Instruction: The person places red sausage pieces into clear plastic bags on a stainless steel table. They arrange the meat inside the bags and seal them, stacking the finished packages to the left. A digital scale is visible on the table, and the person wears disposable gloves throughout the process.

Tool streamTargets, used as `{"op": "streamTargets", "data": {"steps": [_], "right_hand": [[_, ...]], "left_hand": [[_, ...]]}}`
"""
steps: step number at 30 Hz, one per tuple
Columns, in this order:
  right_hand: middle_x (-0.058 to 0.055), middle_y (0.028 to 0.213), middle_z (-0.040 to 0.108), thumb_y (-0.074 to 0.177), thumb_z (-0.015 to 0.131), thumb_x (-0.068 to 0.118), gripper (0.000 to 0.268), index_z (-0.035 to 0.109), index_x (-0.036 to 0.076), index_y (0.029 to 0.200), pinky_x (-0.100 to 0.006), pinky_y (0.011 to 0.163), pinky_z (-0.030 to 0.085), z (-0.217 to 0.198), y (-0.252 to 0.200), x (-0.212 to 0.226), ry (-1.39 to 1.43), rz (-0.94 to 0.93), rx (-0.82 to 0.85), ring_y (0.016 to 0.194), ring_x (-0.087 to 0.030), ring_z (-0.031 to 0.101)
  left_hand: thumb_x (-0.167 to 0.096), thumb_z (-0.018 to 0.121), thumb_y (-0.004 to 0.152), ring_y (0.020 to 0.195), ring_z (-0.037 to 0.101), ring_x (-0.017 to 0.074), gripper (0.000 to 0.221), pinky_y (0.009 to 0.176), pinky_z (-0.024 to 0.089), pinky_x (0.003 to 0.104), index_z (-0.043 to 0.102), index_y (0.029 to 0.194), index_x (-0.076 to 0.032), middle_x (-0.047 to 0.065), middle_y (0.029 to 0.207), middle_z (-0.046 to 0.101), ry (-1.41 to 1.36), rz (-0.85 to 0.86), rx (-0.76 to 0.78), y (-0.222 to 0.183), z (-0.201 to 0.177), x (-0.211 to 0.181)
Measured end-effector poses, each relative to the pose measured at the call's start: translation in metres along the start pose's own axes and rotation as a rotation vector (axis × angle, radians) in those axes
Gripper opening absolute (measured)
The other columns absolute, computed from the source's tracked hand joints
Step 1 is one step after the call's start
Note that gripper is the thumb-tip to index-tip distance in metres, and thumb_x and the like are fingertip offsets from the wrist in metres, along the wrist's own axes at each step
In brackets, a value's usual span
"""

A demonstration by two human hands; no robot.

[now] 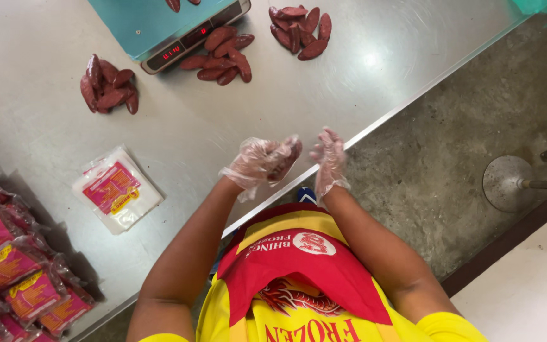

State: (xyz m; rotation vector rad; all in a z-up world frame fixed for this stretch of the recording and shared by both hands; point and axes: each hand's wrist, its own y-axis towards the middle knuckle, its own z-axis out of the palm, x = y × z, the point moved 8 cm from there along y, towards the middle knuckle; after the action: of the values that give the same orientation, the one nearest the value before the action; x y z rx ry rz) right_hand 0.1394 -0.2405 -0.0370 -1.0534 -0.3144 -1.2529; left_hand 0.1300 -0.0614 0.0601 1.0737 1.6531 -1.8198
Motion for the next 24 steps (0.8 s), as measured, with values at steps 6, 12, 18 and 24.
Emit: {"op": "streamTargets", "data": {"steps": [6, 12, 18, 24], "right_hand": [[0.001, 0.123, 0.069, 0.081, 0.070, 0.061, 0.062, 0.063, 0.022, 0.128, -0.038, 0.097, 0.056, 0.081, -0.041, -0.015, 0.228, 0.310, 0.321, 0.116, -0.018, 0.064], [-0.010, 0.111, 0.070, 0.098, 0.066, 0.063, 0.065, 0.061, 0.008, 0.133, -0.032, 0.081, 0.065, 0.074, -0.035, -0.040, 0.462, 0.630, 0.511, 0.094, -0.022, 0.072], [-0.010, 0.086, 0.068, 0.095, 0.069, 0.059, 0.057, 0.060, 0.009, 0.121, -0.026, 0.052, 0.060, 0.093, -0.079, -0.050, 0.124, 0.819, 0.539, 0.066, -0.018, 0.072], [-0.014, 0.085, 0.072, 0.086, 0.056, 0.079, 0.081, 0.062, 0.006, 0.119, -0.021, 0.028, 0.046, 0.126, -0.138, -0.022, -0.354, 0.901, 0.723, 0.043, -0.013, 0.056]], "left_hand": [[-0.020, 0.075, 0.097, 0.071, 0.057, 0.0036, 0.019, 0.059, 0.052, 0.024, 0.064, 0.091, -0.007, -0.004, 0.081, 0.061, -0.060, 0.376, -0.033, -0.011, -0.011, -0.014], [-0.011, 0.085, 0.091, 0.074, 0.064, 0.0198, 0.045, 0.061, 0.053, 0.033, 0.051, 0.119, -0.006, 0.005, 0.093, 0.059, -0.569, 0.427, 0.162, -0.077, -0.030, -0.016], [-0.021, 0.095, 0.065, 0.129, 0.049, 0.0347, 0.091, 0.108, 0.041, 0.046, 0.051, 0.142, -0.003, 0.021, 0.141, 0.050, 0.308, 0.763, -0.084, -0.095, -0.049, -0.072], [-0.036, 0.067, 0.101, 0.102, 0.075, 0.0234, 0.034, 0.094, 0.061, 0.033, 0.076, 0.107, -0.004, 0.011, 0.111, 0.078, -0.041, 0.814, 0.206, -0.088, -0.027, -0.048]]}}
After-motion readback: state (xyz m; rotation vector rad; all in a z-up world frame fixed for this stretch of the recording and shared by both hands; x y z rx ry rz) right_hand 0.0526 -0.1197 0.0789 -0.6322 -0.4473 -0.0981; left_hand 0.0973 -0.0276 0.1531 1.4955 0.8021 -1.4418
